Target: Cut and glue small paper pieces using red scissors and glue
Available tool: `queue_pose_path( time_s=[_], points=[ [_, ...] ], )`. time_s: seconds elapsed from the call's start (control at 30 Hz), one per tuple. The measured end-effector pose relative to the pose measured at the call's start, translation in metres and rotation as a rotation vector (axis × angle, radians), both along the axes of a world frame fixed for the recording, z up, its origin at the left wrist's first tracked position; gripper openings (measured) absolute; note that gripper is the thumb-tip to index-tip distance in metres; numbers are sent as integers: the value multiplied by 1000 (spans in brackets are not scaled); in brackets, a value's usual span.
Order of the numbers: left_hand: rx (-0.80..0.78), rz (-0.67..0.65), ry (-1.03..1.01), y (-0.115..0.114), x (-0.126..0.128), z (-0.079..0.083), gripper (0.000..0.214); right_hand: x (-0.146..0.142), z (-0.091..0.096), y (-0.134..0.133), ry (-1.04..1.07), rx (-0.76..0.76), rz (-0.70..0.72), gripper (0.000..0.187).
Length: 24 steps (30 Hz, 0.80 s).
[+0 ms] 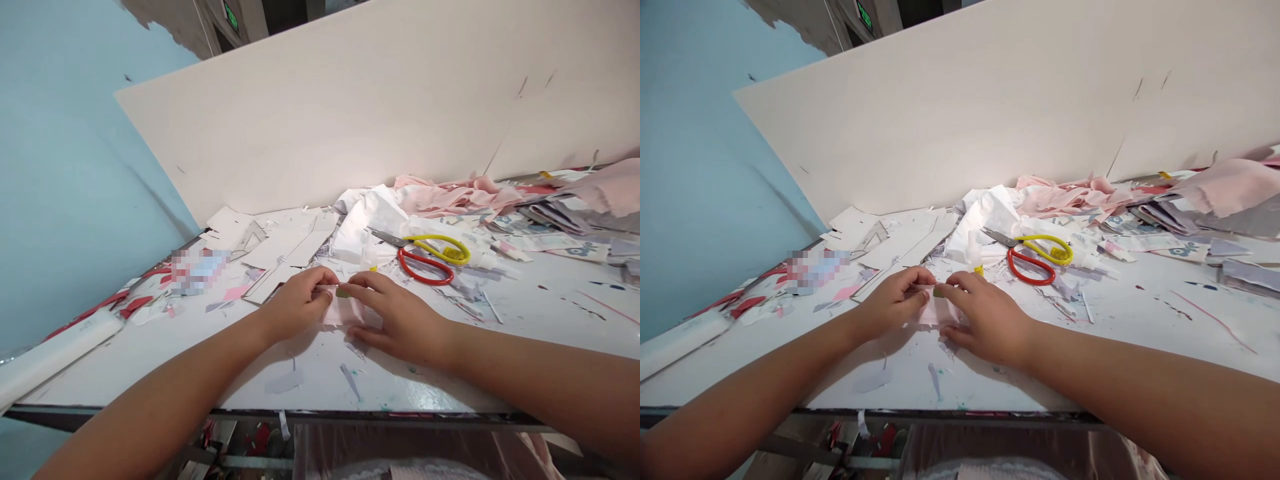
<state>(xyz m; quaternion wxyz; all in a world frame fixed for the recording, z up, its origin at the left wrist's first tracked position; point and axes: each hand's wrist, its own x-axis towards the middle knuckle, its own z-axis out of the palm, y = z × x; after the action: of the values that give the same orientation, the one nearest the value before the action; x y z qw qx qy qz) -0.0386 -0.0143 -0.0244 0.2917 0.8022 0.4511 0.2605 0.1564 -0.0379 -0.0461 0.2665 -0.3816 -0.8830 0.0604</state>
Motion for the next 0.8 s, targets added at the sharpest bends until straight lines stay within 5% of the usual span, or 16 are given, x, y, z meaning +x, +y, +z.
queue_pose_path(
  time_s=[0.8],
  points=[
    [-151, 10, -196, 4, -2, -3, 25, -3, -2, 6, 172, -115, 59, 41]
  ],
)
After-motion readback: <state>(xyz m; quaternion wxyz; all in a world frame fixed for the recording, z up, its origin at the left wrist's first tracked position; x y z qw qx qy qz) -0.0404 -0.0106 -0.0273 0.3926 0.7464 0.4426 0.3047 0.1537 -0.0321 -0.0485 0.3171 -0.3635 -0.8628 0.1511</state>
